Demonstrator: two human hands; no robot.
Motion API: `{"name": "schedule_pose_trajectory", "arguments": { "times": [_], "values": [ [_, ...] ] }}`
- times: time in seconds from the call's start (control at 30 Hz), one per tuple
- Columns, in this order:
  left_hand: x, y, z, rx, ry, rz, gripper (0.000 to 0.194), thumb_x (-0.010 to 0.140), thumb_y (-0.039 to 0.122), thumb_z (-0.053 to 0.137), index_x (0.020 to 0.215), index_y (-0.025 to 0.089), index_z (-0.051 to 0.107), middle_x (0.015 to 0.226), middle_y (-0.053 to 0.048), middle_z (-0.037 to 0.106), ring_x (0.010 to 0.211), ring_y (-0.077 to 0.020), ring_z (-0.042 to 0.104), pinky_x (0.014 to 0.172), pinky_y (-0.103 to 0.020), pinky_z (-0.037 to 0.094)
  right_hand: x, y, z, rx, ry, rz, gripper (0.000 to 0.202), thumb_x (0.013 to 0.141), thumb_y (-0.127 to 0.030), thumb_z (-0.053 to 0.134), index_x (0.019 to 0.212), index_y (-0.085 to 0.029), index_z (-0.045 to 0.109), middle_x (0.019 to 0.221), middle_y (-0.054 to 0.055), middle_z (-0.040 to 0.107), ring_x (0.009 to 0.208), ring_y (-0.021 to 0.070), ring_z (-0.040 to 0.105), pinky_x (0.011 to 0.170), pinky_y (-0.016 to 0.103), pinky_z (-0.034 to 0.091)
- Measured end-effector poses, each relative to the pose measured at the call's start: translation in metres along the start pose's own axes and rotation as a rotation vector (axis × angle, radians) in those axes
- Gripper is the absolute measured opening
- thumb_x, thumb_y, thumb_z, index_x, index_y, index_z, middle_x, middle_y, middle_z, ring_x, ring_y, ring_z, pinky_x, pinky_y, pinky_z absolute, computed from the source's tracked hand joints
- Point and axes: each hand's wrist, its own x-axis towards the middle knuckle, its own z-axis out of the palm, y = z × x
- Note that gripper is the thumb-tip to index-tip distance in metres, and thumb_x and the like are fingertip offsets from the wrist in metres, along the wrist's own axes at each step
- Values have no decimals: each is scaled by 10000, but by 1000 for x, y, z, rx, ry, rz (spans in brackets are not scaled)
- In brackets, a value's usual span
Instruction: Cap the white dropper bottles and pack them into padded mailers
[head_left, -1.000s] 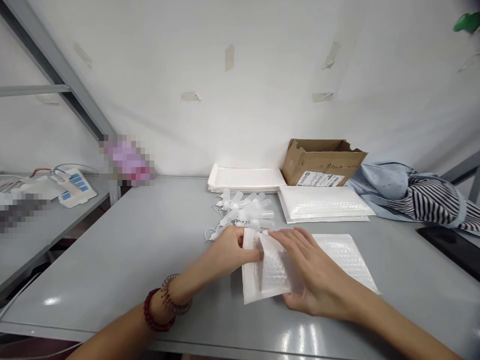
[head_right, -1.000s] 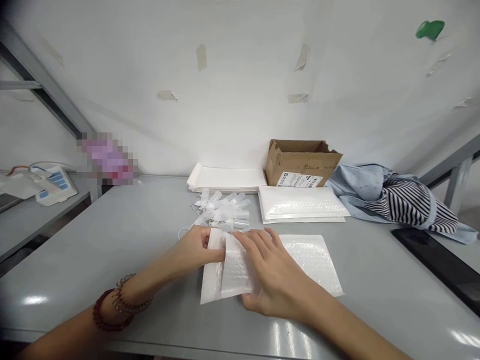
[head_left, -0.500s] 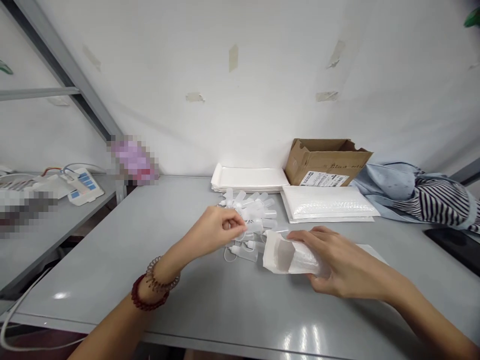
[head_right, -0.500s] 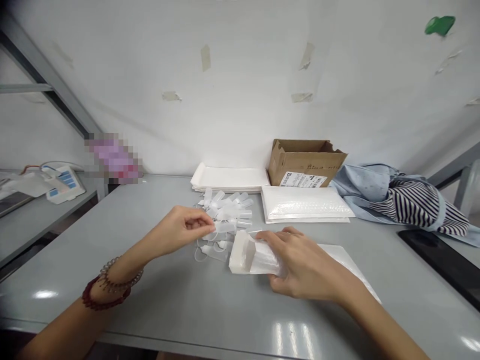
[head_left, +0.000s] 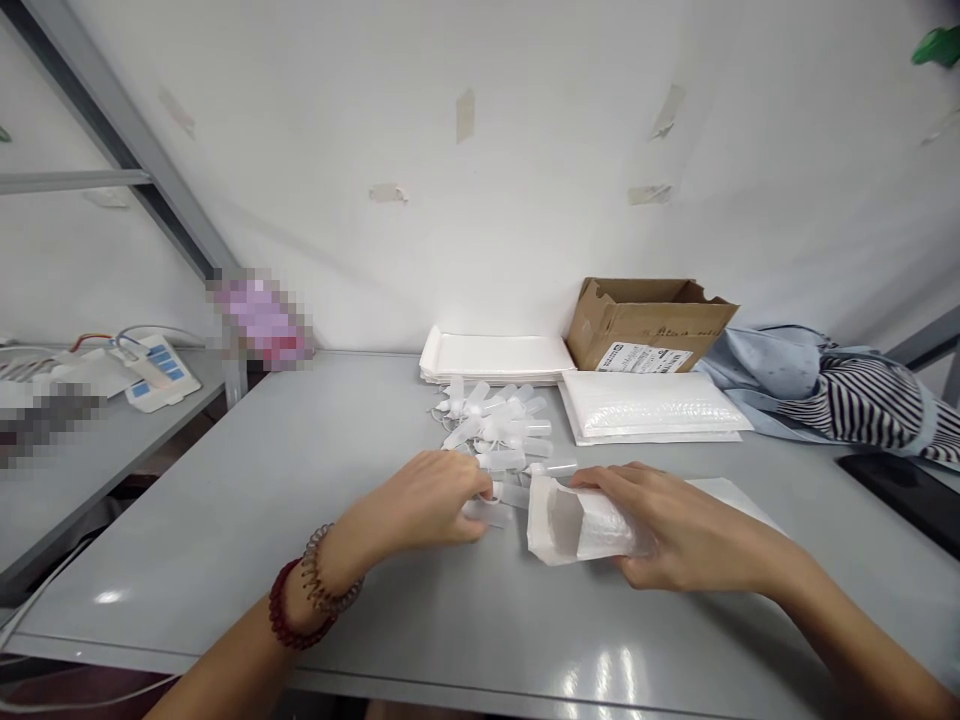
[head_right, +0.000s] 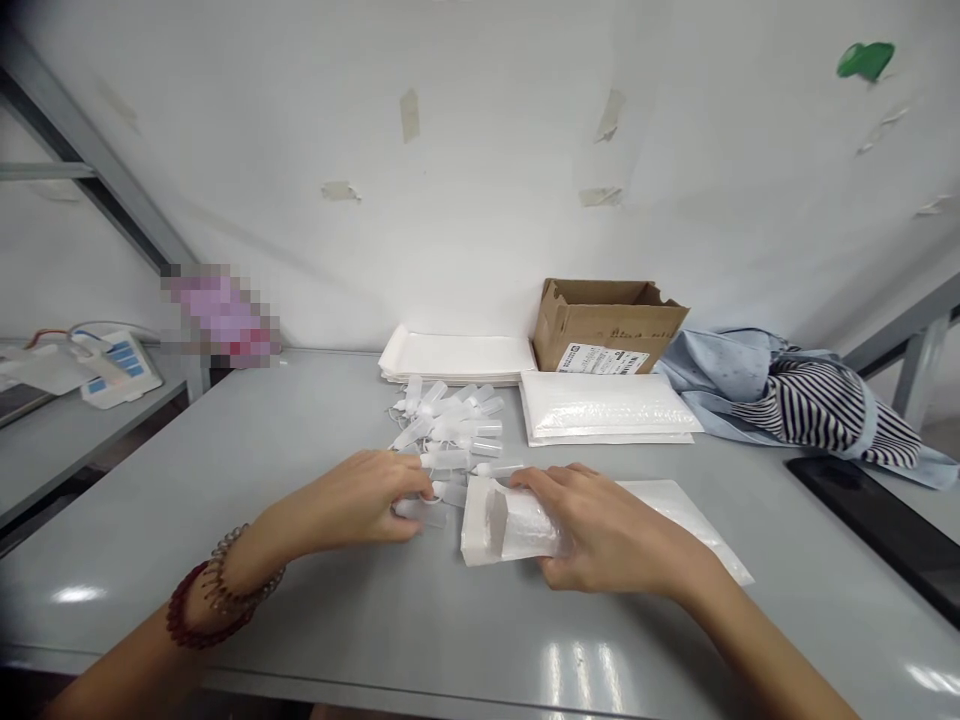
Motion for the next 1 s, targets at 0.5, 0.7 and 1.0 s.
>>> {"name": "schedule_pose_trajectory", "arguments": {
  "times": [0.5, 0.7, 1.0],
  "values": [
    [6, -1, 1, -359, 143, 22, 226, 841, 282, 553, 1046, 206, 613, 598, 48, 503, 539, -110, 446, 518, -217, 329, 4, 0, 11, -12, 103, -38, 635, 700, -240, 548, 1322, -181, 438, 1174, 126, 583, 1070, 306, 512, 845, 403, 429],
    [4, 4, 1, -476, 220, 10, 342, 811, 404, 640, 1080, 207, 562, 726, 24, 590, 669, -134, 537, 586, -216, 399, 8, 1, 15, -52, 149, -81, 640, 696, -240, 551, 1316, -137, 431, 1186, 144, 585, 1049, 314, 525, 842, 415, 431],
    [15, 26, 35, -326, 283, 86, 127, 803, 257, 643, 844, 170, 561, 626, 41, 568, 538, -104, 487, 529, -211, 356, 9, -11, 20, -38, 181, -191, 582, 651, -189, 556, 1225, -156, 465, 1082, 115, 629, 954, 283, 575, 815, 392, 426]
  ]
}}
